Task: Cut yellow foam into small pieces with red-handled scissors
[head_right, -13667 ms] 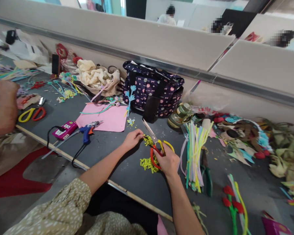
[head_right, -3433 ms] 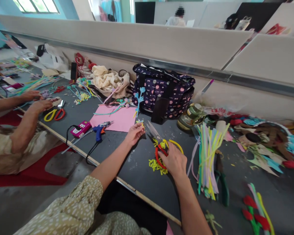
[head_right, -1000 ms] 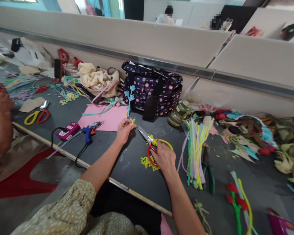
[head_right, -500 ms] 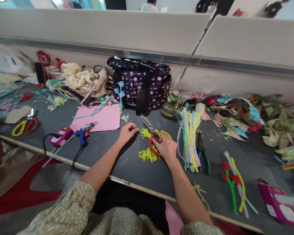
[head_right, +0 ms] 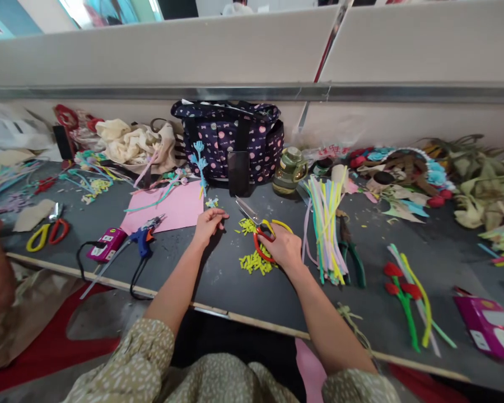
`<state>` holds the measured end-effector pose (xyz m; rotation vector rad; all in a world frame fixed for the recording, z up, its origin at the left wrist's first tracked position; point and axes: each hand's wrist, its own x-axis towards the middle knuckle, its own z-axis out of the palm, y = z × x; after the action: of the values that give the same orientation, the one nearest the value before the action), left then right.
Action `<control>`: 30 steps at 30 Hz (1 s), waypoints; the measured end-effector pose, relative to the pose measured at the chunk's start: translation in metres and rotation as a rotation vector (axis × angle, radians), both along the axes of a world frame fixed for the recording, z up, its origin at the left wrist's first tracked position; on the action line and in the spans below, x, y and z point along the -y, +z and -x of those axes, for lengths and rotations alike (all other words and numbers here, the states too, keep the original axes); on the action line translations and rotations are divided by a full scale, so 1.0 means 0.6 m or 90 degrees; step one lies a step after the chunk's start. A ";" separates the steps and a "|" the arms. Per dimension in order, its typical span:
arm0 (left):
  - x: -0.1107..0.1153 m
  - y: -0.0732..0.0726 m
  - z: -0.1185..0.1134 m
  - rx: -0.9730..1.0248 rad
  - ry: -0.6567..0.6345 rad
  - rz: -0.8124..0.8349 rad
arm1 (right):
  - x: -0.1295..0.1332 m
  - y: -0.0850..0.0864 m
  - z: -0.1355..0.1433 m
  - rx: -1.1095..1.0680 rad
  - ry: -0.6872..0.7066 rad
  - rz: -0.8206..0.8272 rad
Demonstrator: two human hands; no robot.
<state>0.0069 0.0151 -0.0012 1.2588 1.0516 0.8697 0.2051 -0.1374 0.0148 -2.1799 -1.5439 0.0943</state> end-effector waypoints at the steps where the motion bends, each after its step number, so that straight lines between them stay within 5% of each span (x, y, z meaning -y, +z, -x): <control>1: 0.000 0.000 0.000 -0.006 0.006 -0.005 | 0.000 0.002 0.001 -0.002 0.001 0.005; 9: -0.012 0.000 0.008 0.057 0.246 -0.104 | 0.000 0.002 -0.001 -0.024 -0.013 0.000; 17: -0.017 -0.012 0.001 0.085 0.188 -0.072 | -0.002 -0.013 -0.002 0.004 0.001 -0.010; 23: -0.017 -0.007 0.005 0.067 0.249 -0.173 | -0.004 -0.017 -0.005 -0.006 -0.010 -0.003; 26: -0.008 0.001 0.003 0.036 0.176 -0.197 | -0.004 -0.015 -0.006 -0.010 -0.025 -0.005; 30: 0.008 0.008 -0.003 -0.082 -0.031 -0.258 | -0.003 -0.014 -0.009 -0.016 -0.038 -0.013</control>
<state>0.0087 0.0104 0.0034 1.6910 0.9684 1.0063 0.2103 -0.1353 0.0064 -2.1979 -1.4588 0.0862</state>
